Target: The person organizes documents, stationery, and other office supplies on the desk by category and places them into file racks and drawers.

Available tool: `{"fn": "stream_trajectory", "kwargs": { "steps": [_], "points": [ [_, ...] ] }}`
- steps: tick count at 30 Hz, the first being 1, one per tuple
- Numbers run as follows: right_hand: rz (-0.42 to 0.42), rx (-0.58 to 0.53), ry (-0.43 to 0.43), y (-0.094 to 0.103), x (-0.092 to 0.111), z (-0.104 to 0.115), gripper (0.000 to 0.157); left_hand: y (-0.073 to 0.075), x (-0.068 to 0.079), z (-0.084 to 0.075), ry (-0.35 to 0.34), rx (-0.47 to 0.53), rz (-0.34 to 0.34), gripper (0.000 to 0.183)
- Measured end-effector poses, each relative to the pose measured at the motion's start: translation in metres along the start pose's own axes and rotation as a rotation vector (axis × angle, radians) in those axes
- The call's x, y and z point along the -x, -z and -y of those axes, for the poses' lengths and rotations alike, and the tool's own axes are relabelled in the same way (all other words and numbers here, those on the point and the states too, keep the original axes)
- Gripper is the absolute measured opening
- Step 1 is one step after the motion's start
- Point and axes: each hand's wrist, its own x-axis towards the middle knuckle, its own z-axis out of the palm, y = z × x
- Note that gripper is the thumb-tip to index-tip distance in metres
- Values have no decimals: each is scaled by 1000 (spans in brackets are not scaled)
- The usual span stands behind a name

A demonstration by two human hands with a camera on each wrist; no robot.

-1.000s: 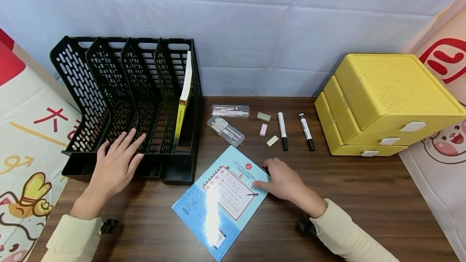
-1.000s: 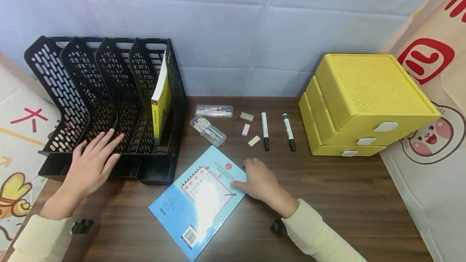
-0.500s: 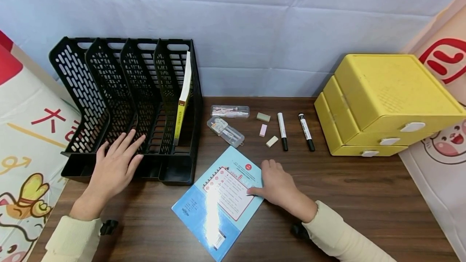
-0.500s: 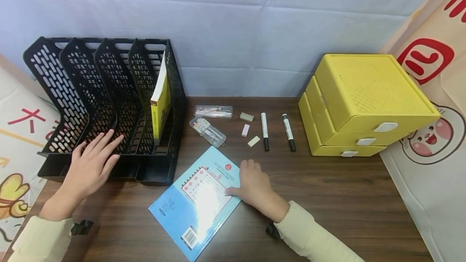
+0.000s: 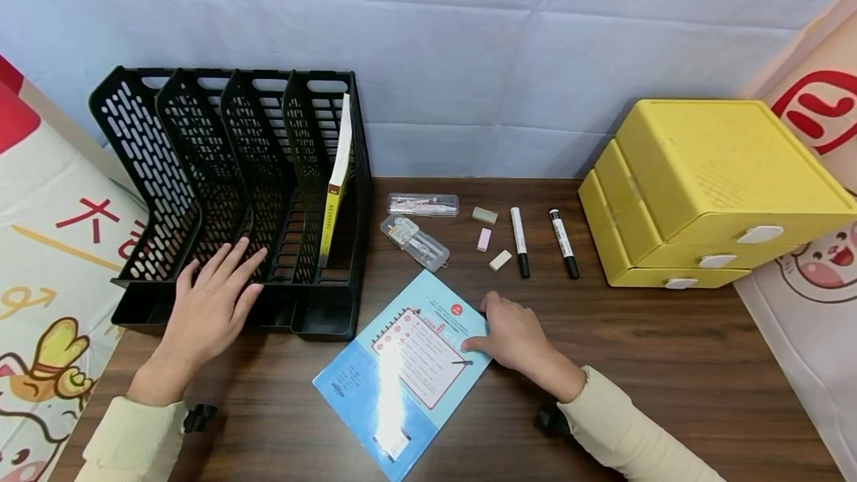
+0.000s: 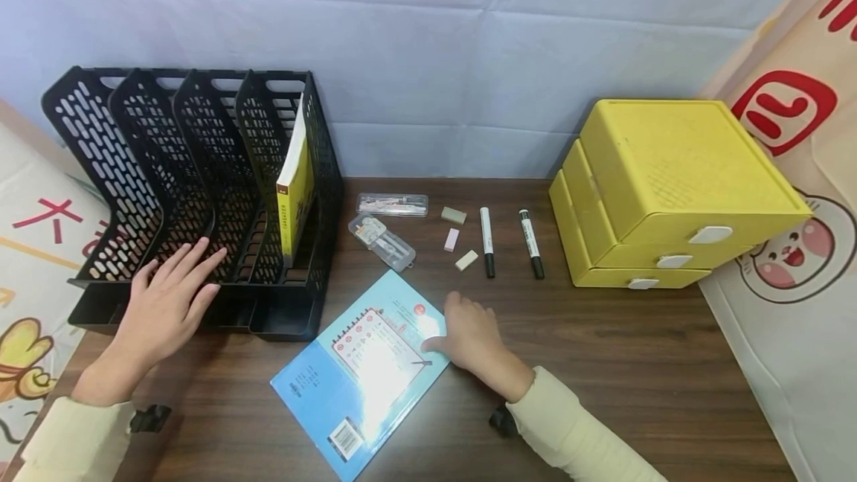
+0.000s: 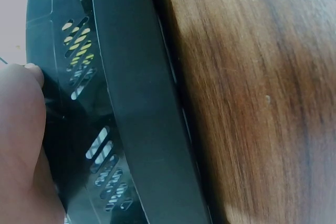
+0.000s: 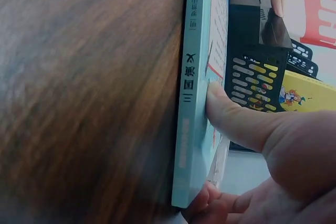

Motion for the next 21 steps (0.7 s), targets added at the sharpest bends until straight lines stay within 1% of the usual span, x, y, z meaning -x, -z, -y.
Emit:
{"fn": "stream_trajectory", "kwargs": {
  "steps": [4,6,12,14,17,21],
  "points": [
    [3,17,7,0,-1,0,60,0,0,0,-1,1,-4,49],
    [1,24,14,0,0,2,60,0,0,1,-1,0,-3,49],
    [-24,67,27,-6,3,10,76,-1,0,1,-1,2,-1,49],
    [-34,84,31,-10,3,10,78,-2,0,1,-3,5,-3,49],
    [-48,68,35,-12,2,10,78,-2,0,1,-5,7,-6,49],
    [-47,3,29,-10,0,8,74,-2,0,1,-7,9,-8,50]
  ]
}}
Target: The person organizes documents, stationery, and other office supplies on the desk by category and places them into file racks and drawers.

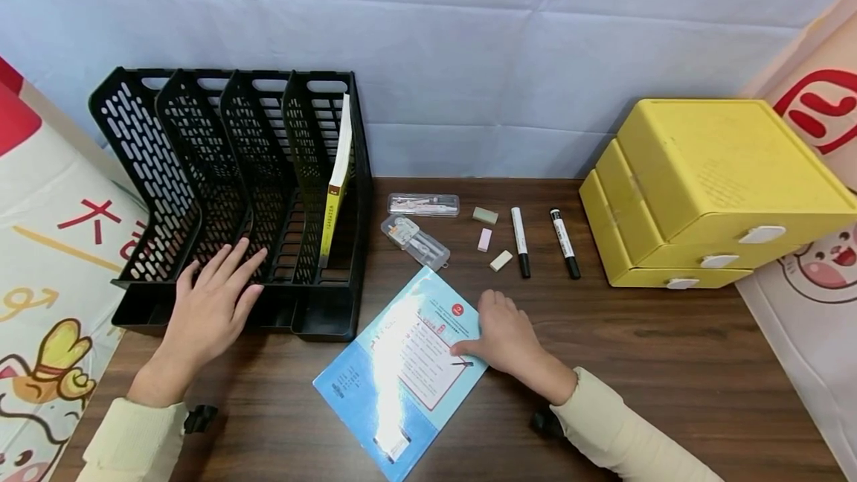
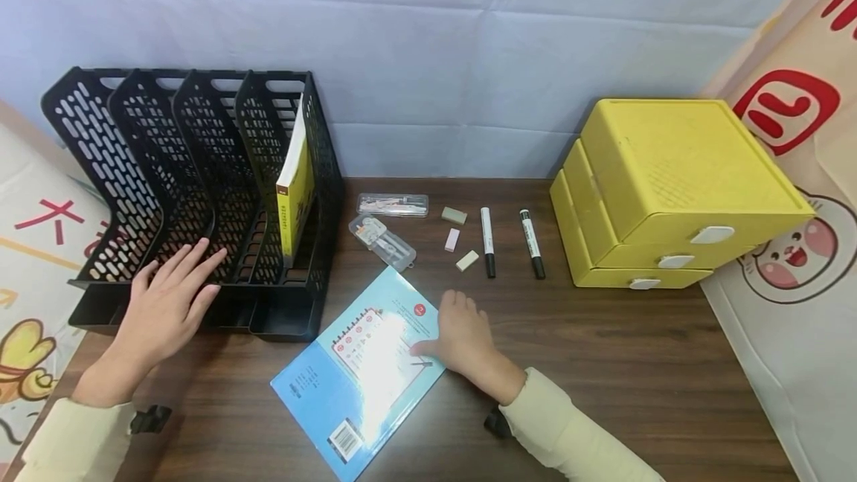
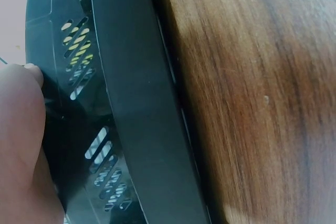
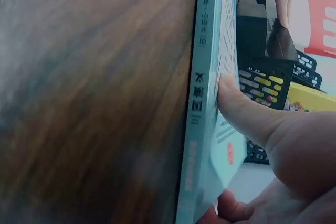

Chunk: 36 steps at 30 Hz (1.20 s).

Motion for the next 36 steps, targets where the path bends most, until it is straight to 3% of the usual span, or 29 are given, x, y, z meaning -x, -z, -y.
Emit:
{"fn": "stream_trajectory", "kwargs": {
  "steps": [6,17,24,32,36],
  "points": [
    [19,-69,-19,1,-5,-4,70,0,1,0,2,4,-3,50],
    [23,-94,-16,3,-8,-5,70,0,1,0,11,-2,11,50],
    [55,-69,-9,3,-8,-7,55,1,0,0,6,3,7,50],
    [51,-119,19,8,-3,-7,64,0,1,0,4,-2,9,51],
    [72,-182,40,16,1,-5,57,2,0,-1,3,-2,7,51]
  ]
}}
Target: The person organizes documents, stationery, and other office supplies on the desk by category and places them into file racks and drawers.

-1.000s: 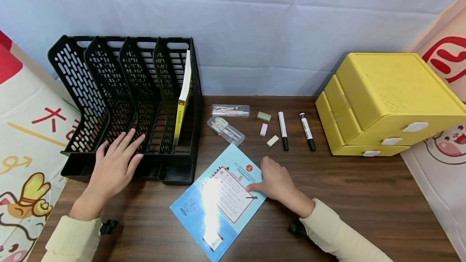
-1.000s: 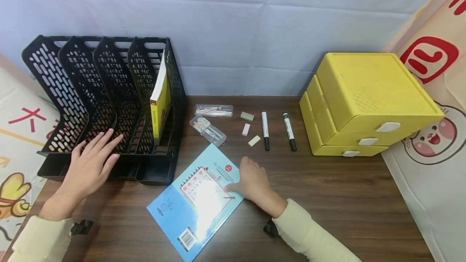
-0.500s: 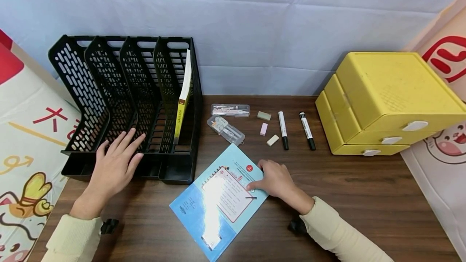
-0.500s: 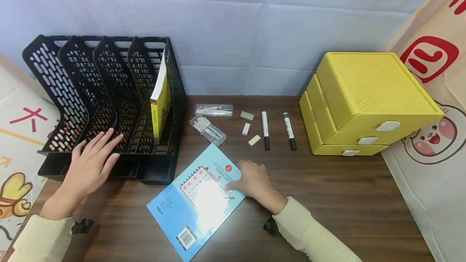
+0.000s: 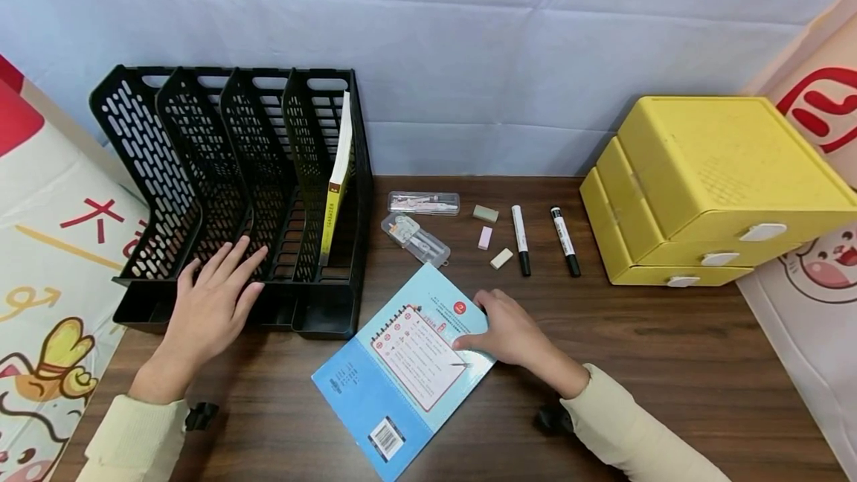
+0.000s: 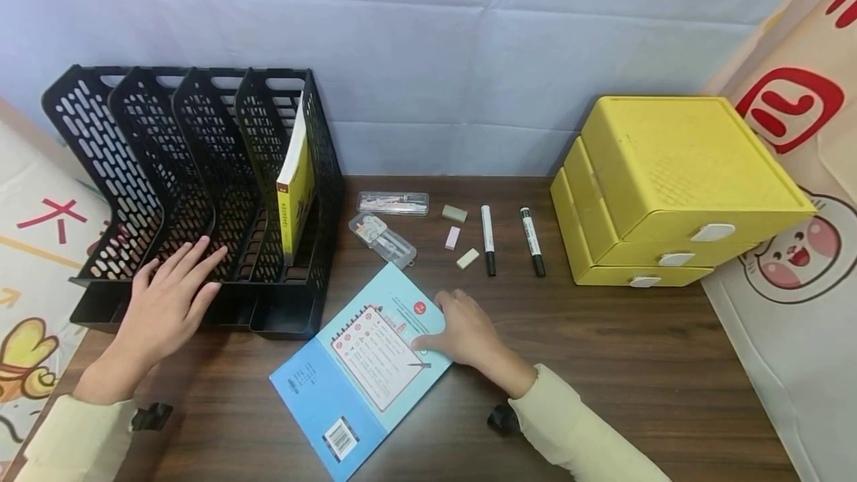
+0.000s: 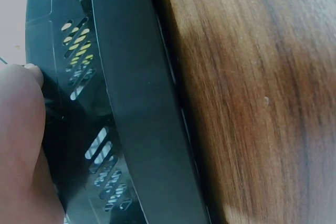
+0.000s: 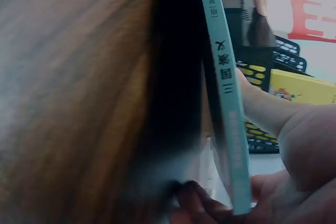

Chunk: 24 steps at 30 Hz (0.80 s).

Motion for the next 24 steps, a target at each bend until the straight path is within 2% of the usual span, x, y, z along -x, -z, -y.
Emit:
{"fn": "stream_trajectory", "kwargs": {
  "steps": [5,16,24],
  "points": [
    [55,-122,10,9,2,1,47,-1,1,0,1,-3,7,51],
    [136,-334,90,29,8,-8,40,-1,0,1,3,0,9,51],
    [192,-561,138,47,10,-12,38,0,-1,0,8,3,13,51]
  ]
}}
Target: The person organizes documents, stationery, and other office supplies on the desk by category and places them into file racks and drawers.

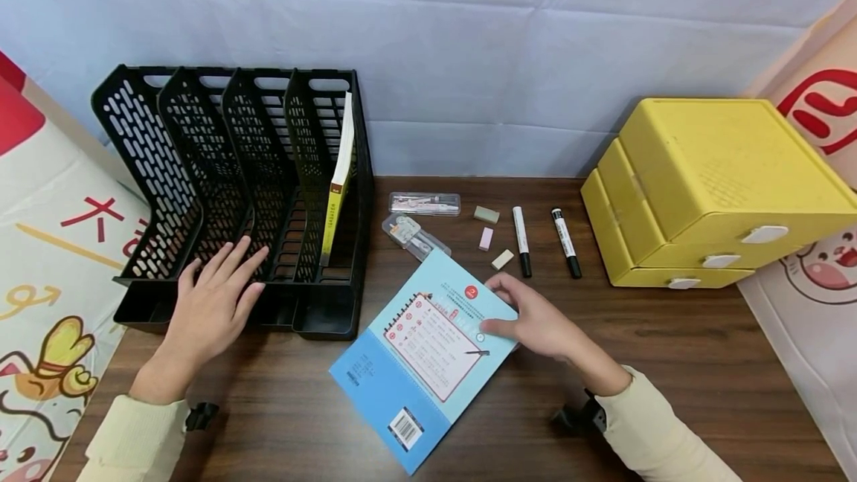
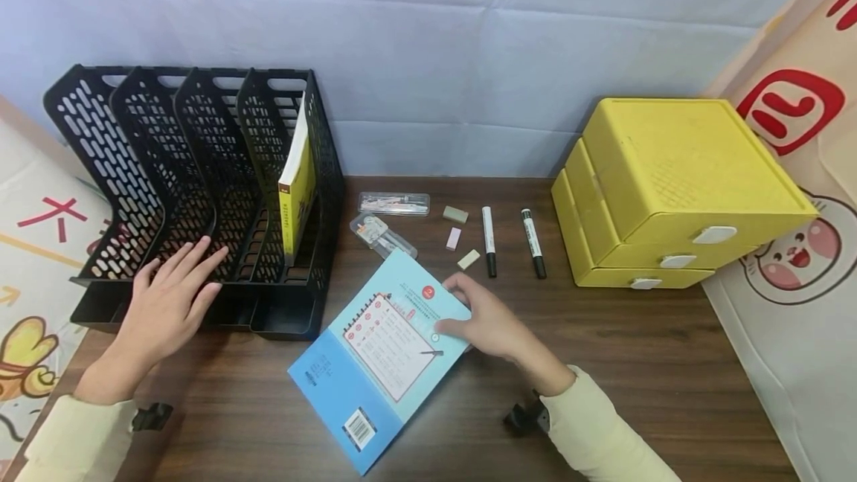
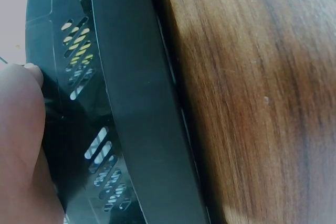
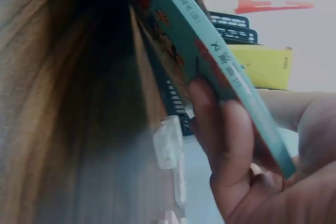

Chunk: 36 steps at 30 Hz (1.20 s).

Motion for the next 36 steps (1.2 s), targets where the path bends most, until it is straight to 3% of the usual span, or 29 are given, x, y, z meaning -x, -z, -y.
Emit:
{"fn": "stream_trajectory", "kwargs": {
  "steps": [6,11,21,27,32,36],
  "points": [
    [-20,-108,48,11,6,7,40,-2,1,1,-6,-5,-8,50],
    [-64,-96,81,20,14,18,39,-3,1,2,-9,-6,-13,50],
    [-219,150,197,42,34,55,38,-2,1,2,-10,-4,-19,51],
    [-313,298,237,44,46,71,39,-1,1,0,-9,-4,-19,51],
    [-330,395,285,39,52,77,42,-2,1,1,-9,-2,-19,50],
    [-308,424,333,35,55,81,55,-1,1,1,-10,-1,-21,50]
  ]
}}
